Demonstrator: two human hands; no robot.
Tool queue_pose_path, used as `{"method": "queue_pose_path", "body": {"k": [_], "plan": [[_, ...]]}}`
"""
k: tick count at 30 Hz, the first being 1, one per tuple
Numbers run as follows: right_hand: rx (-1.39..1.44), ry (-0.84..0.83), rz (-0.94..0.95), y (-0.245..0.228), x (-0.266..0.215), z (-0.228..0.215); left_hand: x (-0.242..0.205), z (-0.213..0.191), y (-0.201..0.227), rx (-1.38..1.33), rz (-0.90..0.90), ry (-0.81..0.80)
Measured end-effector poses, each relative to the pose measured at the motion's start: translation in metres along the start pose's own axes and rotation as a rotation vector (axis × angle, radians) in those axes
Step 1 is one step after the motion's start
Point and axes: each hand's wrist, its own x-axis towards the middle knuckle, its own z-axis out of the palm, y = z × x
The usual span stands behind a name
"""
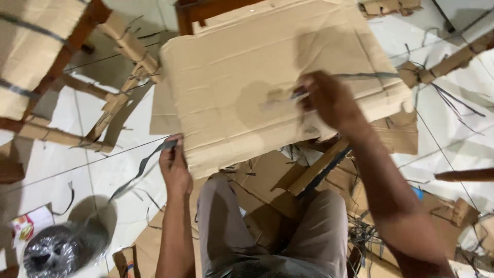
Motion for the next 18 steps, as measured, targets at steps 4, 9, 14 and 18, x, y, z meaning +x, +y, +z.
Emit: {"method": "queue_pose_path", "body": {"k": [4,9,14,18], "plan": [[0.044,-0.184,-0.241,0.004,-0.008,0.074,0.003,0.004,0.027,0.045,0.087,-0.054],[-0.028,-0.266,-0.352,-0.007,-0.011,0.139,-0.008,0.0,0.039,0.054,0.065,-0.043],[-0.402,-0.031,-0.315,-0.025,-0.027,0.158,-0.022,-0.015,0.017,-0.014,-0.064,0.034],[-0.37,0.046,-0.372,-0.006,-0.045,0.147,-0.033,-0.016,0.002,-0.08,-0.128,0.027]]}}
